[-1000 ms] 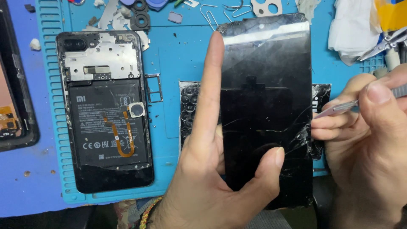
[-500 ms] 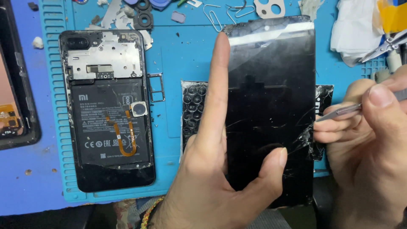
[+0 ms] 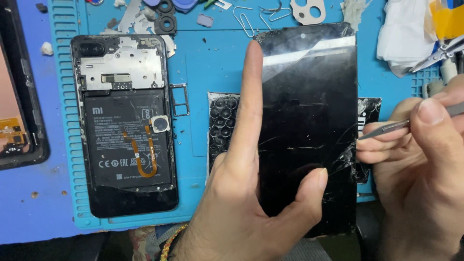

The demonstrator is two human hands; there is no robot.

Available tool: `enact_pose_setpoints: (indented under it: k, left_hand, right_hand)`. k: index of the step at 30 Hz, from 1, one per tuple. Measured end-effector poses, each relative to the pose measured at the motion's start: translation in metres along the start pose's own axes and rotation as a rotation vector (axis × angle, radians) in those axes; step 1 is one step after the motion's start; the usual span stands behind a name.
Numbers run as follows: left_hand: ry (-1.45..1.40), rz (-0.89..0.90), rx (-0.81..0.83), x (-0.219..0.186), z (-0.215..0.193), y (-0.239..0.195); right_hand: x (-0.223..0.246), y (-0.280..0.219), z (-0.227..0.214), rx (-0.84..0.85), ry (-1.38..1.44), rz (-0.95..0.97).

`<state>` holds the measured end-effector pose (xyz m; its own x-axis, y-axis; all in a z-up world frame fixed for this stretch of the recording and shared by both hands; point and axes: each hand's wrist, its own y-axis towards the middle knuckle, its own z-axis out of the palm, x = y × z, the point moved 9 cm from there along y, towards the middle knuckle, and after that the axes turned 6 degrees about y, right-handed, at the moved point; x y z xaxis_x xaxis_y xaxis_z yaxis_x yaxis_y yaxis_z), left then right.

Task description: The person uses tweezers to peel a protective film off a black smartphone screen. They lift the film from the edges and corners, gradually removing it while holding the phone steady with the other hand.

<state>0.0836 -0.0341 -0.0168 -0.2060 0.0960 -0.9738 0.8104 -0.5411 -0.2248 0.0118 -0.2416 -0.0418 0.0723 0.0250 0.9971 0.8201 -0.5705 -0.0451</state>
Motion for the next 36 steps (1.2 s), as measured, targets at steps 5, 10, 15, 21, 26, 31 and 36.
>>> enact_pose_setpoints:
  k: [5, 10, 15, 21, 26, 31, 36]
  left_hand:
    - [0.022, -0.006, 0.005, 0.000, 0.001, 0.000]
    - [0.144, 0.000, -0.023, 0.003, 0.000, 0.000]
    - [0.309, -0.010, -0.062, 0.004, 0.000, -0.001]
    - [0.242, -0.004, -0.035, 0.003, 0.001, -0.001]
    - [0.180, -0.044, -0.041, 0.004, 0.001, -0.002]
    - [-0.165, 0.006, -0.058, 0.001, 0.005, -0.001]
    - [-0.349, 0.051, -0.038, -0.002, 0.008, 0.000]
  right_hand:
    - [-0.004, 0.002, -0.002, -0.051, 0.045, 0.041]
    - [-0.006, 0.003, -0.003, -0.060, 0.039, 0.065]
    - [-0.005, 0.000, -0.004, -0.083, -0.044, 0.044]
    - [-0.013, -0.001, -0.010, -0.132, -0.043, 0.099]
    - [-0.005, 0.000, -0.004, -0.108, -0.035, 0.034]
    - [-0.015, 0.004, -0.014, -0.135, 0.002, 0.066]
    - [-0.021, 0.002, -0.019, -0.147, 0.028, 0.126]
